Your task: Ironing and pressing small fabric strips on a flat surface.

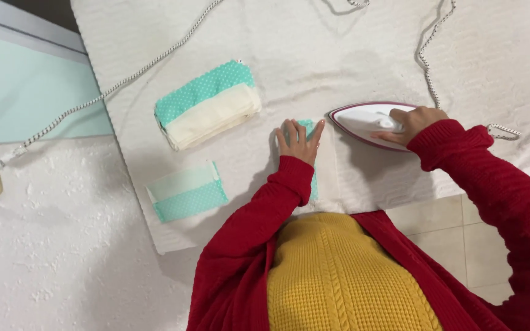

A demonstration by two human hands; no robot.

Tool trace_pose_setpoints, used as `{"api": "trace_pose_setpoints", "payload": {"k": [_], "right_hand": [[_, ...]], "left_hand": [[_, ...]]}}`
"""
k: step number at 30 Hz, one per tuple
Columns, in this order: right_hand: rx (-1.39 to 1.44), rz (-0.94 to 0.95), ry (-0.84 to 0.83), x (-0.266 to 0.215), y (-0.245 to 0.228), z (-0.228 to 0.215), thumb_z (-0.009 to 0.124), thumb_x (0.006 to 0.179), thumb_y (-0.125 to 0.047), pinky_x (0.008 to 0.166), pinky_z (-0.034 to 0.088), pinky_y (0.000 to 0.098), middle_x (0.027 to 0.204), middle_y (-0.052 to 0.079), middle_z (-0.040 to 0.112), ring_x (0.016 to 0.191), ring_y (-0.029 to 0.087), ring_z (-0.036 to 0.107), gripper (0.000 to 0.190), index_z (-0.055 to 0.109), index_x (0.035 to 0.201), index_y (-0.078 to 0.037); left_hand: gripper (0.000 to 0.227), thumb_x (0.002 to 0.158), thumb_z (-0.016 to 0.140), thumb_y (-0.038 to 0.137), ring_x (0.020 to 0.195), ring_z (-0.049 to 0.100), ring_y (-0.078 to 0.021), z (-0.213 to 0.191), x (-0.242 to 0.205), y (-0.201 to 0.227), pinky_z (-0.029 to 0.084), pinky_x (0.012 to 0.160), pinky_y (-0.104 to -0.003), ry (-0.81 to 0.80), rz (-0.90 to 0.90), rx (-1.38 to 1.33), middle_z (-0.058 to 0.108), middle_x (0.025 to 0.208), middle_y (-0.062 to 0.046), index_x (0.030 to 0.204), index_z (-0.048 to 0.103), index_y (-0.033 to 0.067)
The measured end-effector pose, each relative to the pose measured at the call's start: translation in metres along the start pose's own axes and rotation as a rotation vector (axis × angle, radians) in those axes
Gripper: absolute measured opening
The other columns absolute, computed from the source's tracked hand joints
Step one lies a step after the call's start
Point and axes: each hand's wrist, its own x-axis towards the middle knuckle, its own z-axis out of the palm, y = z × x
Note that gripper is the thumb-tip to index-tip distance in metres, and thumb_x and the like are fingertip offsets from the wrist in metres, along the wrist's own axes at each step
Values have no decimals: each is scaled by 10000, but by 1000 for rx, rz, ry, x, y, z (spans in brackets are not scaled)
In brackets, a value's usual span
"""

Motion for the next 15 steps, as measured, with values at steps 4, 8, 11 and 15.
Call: {"api": "trace_pose_setpoints", "payload": {"k": [4,8,11,15], "right_hand": [[-33,-8,20,13,-3,9,442,817,-863,541,615,399,667,109,732,578,224,720,825,701,1149,-153],[-39,-51,51,16,-12,2,443,820,-852,522,615,406,695,110,740,580,234,728,807,698,1174,-173],[-35,-63,59,19,-13,1,437,830,-849,525,612,408,701,111,746,589,237,730,802,696,1183,-176],[-21,-41,21,22,-9,2,438,820,-848,519,616,412,701,117,748,583,231,730,809,688,1200,-180]], "left_hand": [[690,974,582,526,1347,431,-432,1,-2,-4,345,1077,-673,30,-6,-27,521,1403,-251,1582,292,372],[699,987,583,530,1399,406,-378,-2,-10,-8,337,1108,-666,22,-18,-81,498,1446,-216,1584,313,284],[728,1004,585,527,1431,390,-339,1,-12,-12,333,1125,-669,26,-33,-164,493,1471,-183,1604,323,210],[705,962,593,541,1411,391,-326,1,-9,-13,342,1087,-674,40,-47,-157,505,1447,-151,1564,354,263]]}}
